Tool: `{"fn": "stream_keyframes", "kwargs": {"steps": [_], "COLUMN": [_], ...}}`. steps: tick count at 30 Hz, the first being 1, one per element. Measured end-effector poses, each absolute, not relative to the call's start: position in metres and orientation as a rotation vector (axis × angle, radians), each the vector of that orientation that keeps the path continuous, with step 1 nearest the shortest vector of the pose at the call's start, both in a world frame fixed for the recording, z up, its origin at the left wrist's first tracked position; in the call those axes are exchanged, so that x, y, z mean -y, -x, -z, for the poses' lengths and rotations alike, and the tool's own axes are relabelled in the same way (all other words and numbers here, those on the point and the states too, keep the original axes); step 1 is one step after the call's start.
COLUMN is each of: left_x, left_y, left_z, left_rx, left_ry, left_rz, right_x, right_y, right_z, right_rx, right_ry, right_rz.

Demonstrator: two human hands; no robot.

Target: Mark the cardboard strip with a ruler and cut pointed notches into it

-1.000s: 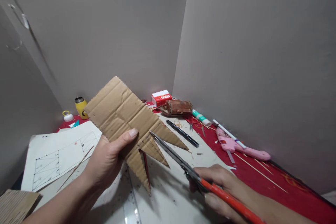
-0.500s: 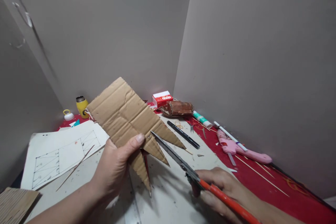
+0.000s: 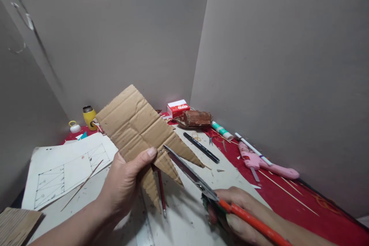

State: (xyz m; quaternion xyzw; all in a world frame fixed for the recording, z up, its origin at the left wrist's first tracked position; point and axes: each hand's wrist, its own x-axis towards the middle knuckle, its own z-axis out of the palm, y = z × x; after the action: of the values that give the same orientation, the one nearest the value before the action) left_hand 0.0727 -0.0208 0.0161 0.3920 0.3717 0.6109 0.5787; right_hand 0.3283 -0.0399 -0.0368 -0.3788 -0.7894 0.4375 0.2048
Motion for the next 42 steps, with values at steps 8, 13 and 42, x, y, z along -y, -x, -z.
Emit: {"fn": "stream_keyframes", "kwargs": {"steps": [8,13,42], "left_x": [0.022,0.021,0.017], "left_y": [-0.077,-0.074,-0.078], "left_z": [-0.015,-0.012,-0.001], "left_rx": [-0.896,-0.867,-0.921], "left_ry": [-0.881,-0.954,-0.943], "left_rz": [-1.473,-1.514,-1.38], "right_x": [0.042,0.04,0.037], "right_y": [-0.328,-0.329,-0.312], "right_z": [0.038,0.036,0.021], "right_rx": [2.238,2.255,2.115], "right_ry": [1.096,1.075,0.983], "right_rz": [-1.075,-0.968,-1.463]}}
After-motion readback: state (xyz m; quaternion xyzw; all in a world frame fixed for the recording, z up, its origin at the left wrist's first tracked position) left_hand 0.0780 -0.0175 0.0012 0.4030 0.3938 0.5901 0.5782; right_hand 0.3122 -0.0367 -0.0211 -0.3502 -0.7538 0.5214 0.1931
